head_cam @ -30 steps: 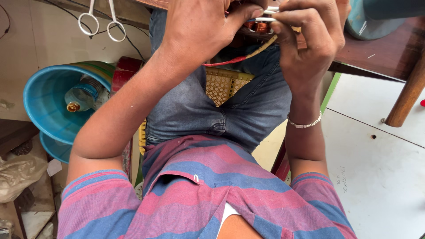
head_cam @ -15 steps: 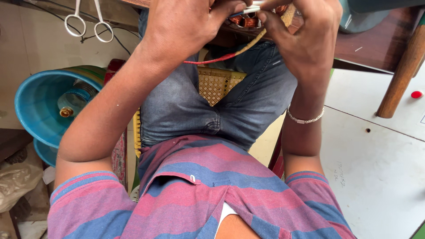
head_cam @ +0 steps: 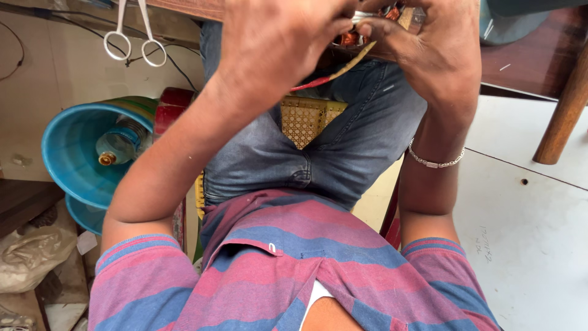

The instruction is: The person sits cross-legged and works on an electric motor stator, using scissors to cut white insulating tape and a screwdriver to adjust wires. They wrap the tape around the copper windings and secure the connections.

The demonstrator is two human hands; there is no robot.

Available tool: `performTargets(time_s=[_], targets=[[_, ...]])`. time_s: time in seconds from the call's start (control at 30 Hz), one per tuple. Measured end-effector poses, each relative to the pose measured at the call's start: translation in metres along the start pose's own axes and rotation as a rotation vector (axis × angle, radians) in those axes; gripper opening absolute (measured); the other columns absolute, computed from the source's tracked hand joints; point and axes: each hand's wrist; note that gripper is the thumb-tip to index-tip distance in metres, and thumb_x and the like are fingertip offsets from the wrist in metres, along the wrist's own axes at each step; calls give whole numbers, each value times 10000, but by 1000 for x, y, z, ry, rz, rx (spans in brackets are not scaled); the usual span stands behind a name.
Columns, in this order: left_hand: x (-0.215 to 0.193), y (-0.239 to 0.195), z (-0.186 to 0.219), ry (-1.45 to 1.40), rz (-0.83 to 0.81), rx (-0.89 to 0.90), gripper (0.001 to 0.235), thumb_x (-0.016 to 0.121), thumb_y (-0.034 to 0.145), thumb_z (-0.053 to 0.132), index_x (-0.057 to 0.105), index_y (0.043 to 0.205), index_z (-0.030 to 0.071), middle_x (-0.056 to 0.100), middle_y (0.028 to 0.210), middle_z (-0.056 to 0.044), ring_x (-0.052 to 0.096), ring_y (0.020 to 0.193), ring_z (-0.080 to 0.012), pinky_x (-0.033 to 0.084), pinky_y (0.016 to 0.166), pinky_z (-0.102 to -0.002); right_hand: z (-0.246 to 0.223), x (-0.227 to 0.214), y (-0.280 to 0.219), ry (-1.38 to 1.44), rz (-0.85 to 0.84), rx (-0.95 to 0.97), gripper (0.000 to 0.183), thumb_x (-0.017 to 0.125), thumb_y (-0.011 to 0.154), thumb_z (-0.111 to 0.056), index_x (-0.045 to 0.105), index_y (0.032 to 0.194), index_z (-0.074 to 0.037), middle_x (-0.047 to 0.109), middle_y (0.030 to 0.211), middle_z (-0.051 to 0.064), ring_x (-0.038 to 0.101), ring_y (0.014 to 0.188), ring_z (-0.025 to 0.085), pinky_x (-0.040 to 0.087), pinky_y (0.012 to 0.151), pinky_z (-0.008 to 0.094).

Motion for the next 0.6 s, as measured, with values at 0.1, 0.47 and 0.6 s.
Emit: performTargets(time_s=[0.1,0.47,0.6], targets=[[-4,1,3,14,-112,48,153,685,1033,227,677,1148,128,680,1040,-36,689,824,-245,505,688,-371,-4,0,6,-8,13,42,202,870,891,6,749,1053,11,711,1015,133,677,928,218,521,807,336],[5,-1,24,1,34,-81,110,659,973,208,666,1061,141,645,1016,16,704,786,-175,525,657,-352,-20,1,8,-84,44,-69,300,879,824,26,755,1094,-13,679,1362,97,597,1293,277,490,1107,377],[5,-1,19,116,11,-36,74,651,955,197,656,1008,145,651,1004,10,715,815,-177,538,668,-367,-16,6,-5,-84,238,-121,263,883,891,-29,740,1105,25,661,1295,179,608,1196,312,525,1017,405]])
Point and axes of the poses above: each hand's wrist, its own y-axis towards the middle knuckle, its own x-axis out of the palm, z = x × y
